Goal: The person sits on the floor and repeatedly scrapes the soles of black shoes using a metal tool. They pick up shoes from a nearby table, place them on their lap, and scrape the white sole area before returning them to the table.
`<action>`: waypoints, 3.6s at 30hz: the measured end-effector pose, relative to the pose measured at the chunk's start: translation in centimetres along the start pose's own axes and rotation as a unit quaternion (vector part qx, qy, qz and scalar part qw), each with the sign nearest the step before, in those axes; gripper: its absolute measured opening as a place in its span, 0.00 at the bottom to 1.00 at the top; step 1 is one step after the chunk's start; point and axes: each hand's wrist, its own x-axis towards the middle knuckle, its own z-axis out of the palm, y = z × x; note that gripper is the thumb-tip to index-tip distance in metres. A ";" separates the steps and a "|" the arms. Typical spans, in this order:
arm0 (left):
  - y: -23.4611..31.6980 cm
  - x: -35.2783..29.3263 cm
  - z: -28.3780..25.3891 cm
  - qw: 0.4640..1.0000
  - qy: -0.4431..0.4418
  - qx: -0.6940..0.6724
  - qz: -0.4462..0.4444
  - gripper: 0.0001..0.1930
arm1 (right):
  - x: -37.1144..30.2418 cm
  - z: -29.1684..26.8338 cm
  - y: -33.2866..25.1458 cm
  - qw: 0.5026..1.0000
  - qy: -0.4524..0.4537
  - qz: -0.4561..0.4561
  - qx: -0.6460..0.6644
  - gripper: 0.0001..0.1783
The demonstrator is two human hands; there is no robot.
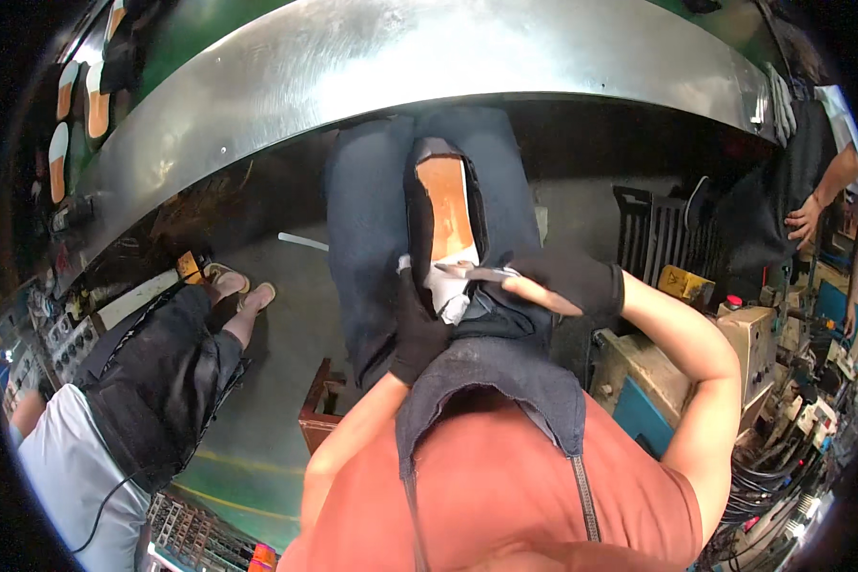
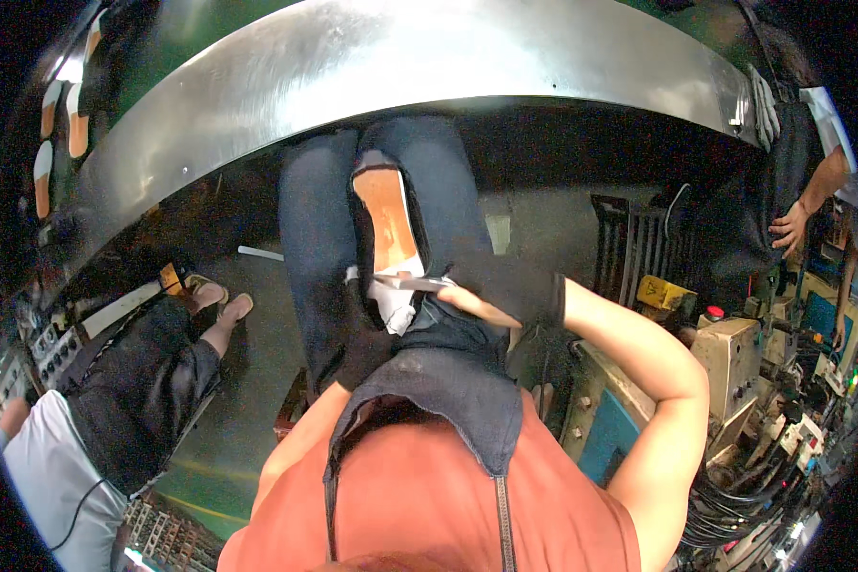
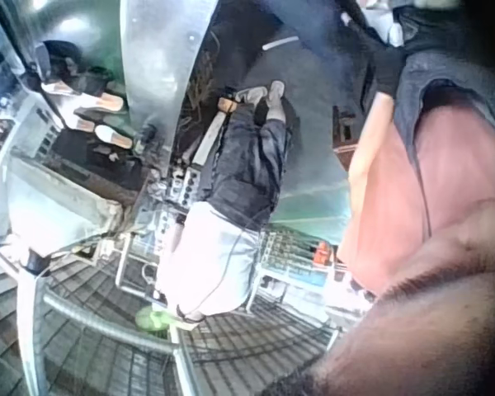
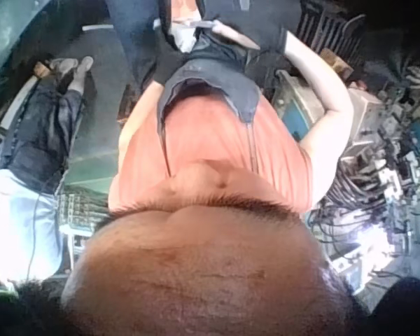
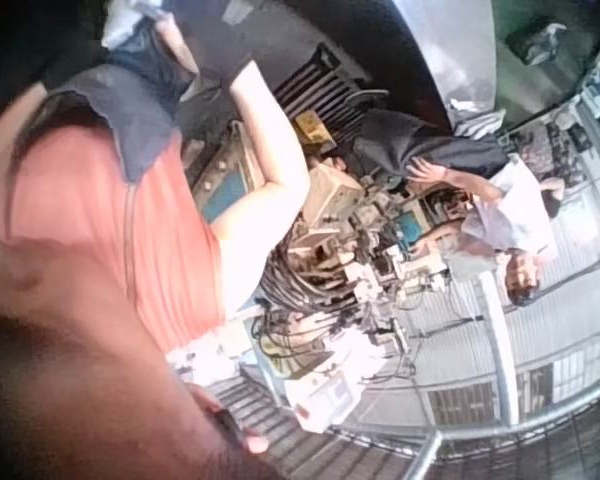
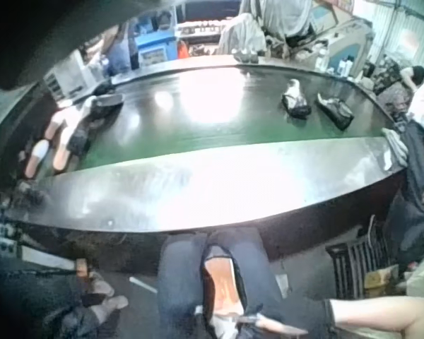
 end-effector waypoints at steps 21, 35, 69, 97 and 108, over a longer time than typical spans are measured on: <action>-0.6 2.8 -0.6 0.995 0.027 -0.092 -0.038 0.21 | 1.7 -0.4 1.2 0.994 -0.052 0.035 -0.084 0.23; -5.1 0.0 -1.5 0.946 -0.117 -0.249 -0.172 0.17 | 0.1 1.9 2.2 0.992 0.058 -0.010 -0.114 0.22; 6.3 6.2 -5.1 0.993 0.096 0.051 0.046 0.37 | -4.6 3.8 -0.6 0.990 0.085 0.060 0.094 0.20; -9.0 6.3 -3.7 0.916 -0.065 0.356 0.174 0.20 | 4.1 1.8 -2.5 0.915 -0.007 -0.318 -0.250 0.19; -2.5 7.9 -0.5 0.782 -0.111 -0.577 -0.208 0.26 | 0.1 -1.5 -3.0 0.971 0.151 0.015 -0.187 0.22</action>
